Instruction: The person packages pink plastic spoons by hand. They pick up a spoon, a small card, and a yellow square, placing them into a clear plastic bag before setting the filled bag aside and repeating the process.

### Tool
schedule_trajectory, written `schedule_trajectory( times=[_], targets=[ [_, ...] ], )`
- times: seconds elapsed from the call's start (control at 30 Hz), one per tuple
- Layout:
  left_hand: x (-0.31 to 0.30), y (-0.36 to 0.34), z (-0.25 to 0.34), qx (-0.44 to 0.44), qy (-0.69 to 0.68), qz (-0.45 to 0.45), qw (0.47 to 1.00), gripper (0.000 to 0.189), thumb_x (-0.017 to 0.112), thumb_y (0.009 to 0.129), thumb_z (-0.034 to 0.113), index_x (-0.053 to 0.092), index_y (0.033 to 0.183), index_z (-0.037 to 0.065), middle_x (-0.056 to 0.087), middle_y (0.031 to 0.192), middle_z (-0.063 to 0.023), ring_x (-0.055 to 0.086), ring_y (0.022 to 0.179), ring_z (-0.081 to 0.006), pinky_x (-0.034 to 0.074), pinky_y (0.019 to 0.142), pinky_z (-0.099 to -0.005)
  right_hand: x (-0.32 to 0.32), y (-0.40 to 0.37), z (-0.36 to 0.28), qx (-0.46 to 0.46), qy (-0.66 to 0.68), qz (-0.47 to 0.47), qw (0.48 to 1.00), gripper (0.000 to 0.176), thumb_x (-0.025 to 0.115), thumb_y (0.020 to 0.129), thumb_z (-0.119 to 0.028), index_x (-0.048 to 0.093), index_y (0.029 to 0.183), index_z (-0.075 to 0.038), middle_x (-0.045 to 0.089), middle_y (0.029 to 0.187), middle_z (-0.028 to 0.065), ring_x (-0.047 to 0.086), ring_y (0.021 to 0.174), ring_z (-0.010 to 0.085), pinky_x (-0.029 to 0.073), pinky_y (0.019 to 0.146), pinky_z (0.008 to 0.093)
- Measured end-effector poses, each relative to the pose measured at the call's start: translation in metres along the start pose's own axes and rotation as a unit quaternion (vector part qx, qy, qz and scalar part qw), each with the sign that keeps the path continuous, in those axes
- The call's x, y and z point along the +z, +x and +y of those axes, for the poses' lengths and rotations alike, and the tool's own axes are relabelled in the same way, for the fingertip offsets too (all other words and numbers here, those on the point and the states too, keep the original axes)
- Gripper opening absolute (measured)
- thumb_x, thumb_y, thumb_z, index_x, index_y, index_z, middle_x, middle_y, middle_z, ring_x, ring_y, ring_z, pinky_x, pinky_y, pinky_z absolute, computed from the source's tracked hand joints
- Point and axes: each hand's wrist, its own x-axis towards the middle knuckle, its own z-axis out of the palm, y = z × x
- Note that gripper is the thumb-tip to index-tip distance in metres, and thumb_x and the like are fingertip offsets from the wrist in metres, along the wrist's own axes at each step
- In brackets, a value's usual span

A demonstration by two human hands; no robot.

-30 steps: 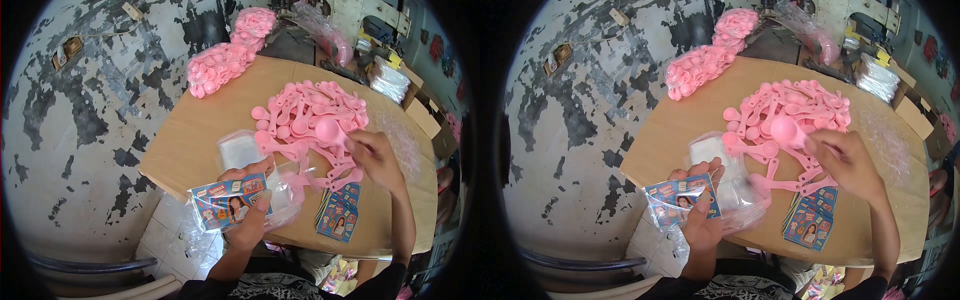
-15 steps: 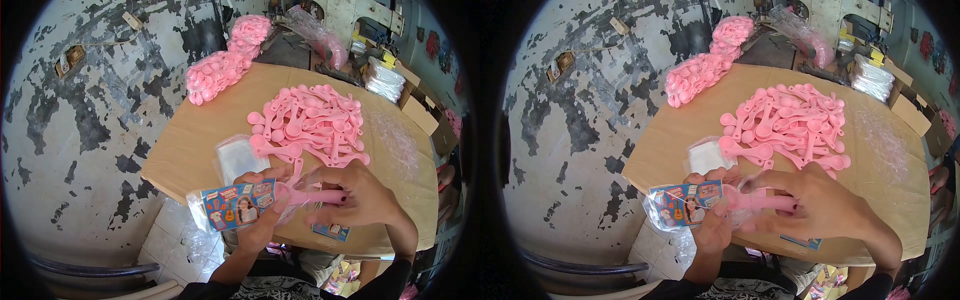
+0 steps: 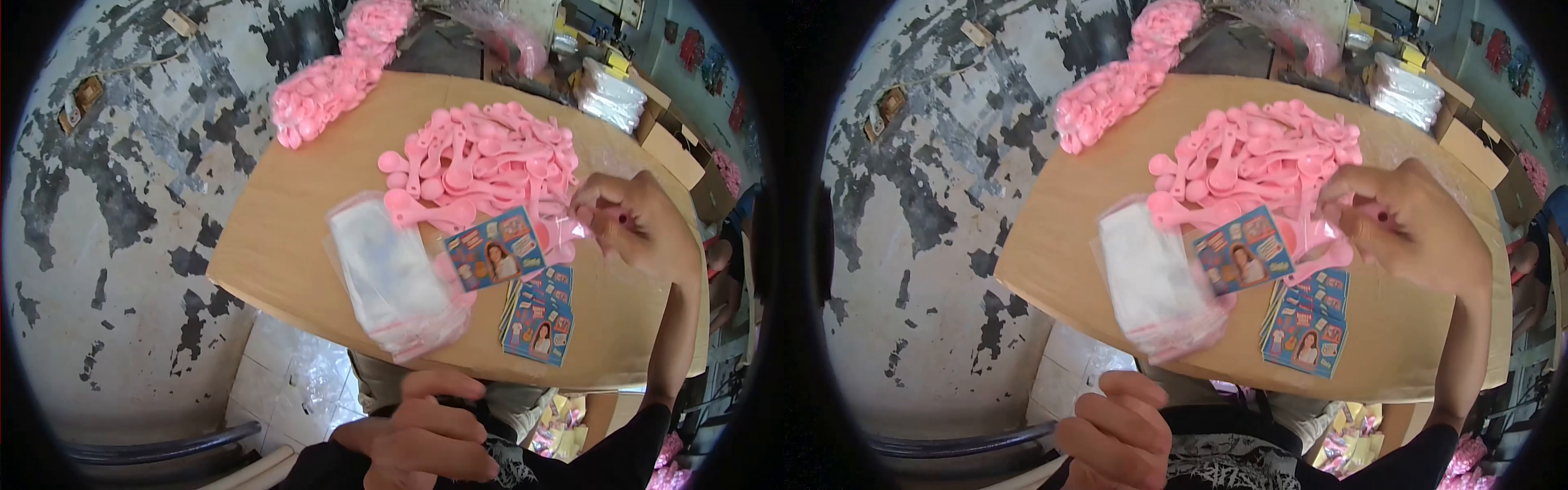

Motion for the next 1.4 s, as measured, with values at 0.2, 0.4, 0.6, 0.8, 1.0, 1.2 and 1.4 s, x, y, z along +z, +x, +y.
schedule_trajectory(
  times=[0.2,0.4,0.6,0.8,1.0,1.2,1.4],
  targets=[
    [-0.003,0.018,0.009,-0.058,-0.115,-0.142,0.981,0.052,0.024,0.09,0.066,0.063,0.107,0.036,0.054,0.079,-0.0064,0.044,0.078,-0.0239,0.035,0.074,-0.0422,0.0,0.004,-0.005,0.022,-0.011,0.034,0.999,0.01,0.055,0.085,-0.002,0.062,0.091,0.001,0.061,0.061,0.0069,0.059,0.046,0.0114,0.041,0.044,0.0224],
    [0.003,0.021,0.011,-0.071,-0.124,-0.138,0.98,0.055,0.025,0.09,0.072,0.064,0.111,0.04,0.054,0.078,-0.0051,0.04,0.071,-0.0198,0.033,0.07,-0.0406,-0.005,0.012,0.0,0.014,-0.004,0.039,0.999,0.01,0.056,0.084,-0.002,0.063,0.091,0.001,0.062,0.064,0.0061,0.054,0.045,0.0102,0.04,0.044,0.0225],
    [-0.007,0.008,0.015,-0.248,-0.128,-0.176,0.944,0.043,0.034,0.092,0.034,0.064,0.083,0.004,0.054,0.08,-0.0109,0.048,0.085,-0.0297,0.04,0.08,-0.0415,-0.009,0.016,0.006,-0.022,-0.019,0.053,0.998,0.004,0.061,0.083,-0.001,0.062,0.083,0.002,0.058,0.067,0.0019,0.038,0.045,0.0027,0.025,0.042,0.0218],
    [-0.008,0.008,0.007,-0.232,-0.154,-0.211,0.937,0.037,0.038,0.089,0.029,0.064,0.092,0.004,0.055,0.081,-0.0121,0.047,0.084,-0.0299,0.04,0.079,-0.0425,-0.015,0.019,-0.005,0.002,-0.011,0.086,0.996,0.001,0.063,0.08,0.001,0.063,0.079,0.0,0.052,0.062,-0.0021,0.038,0.051,0.0004,0.027,0.046,0.0215],
    [0.011,0.025,-0.004,-0.087,-0.208,-0.192,0.955,0.053,0.026,0.092,0.068,0.061,0.118,0.037,0.057,0.079,-0.0062,0.044,0.071,-0.0199,0.036,0.073,-0.0409,-0.019,0.027,-0.006,-0.08,0.016,0.175,0.981,0.006,0.064,0.081,-0.001,0.064,0.075,0.0,0.055,0.06,-0.0022,0.039,0.051,0.0007,0.028,0.047,0.0211],
    [0.023,0.02,-0.021,-0.218,0.03,-0.047,0.974,0.034,0.054,0.088,0.021,0.055,0.118,0.004,0.058,0.092,-0.0145,0.05,0.089,-0.0295,0.042,0.082,-0.0418,-0.006,0.03,-0.027,-0.005,0.106,0.141,0.984,0.018,0.067,0.085,-0.008,0.065,0.069,-0.001,0.059,0.056,0.0003,0.046,0.049,0.0005,0.031,0.044,0.0205],
    [0.027,0.021,-0.06,-0.389,0.133,-0.189,0.892,0.038,0.051,0.096,0.006,0.043,0.131,-0.004,0.06,0.115,-0.0123,0.056,0.105,-0.0169,0.042,0.092,-0.0285,0.024,0.036,-0.023,-0.159,0.115,0.186,0.963,0.009,0.069,0.085,-0.011,0.07,0.083,-0.003,0.063,0.063,0.0016,0.048,0.05,0.0031,0.034,0.044,0.0194]
  ],
)
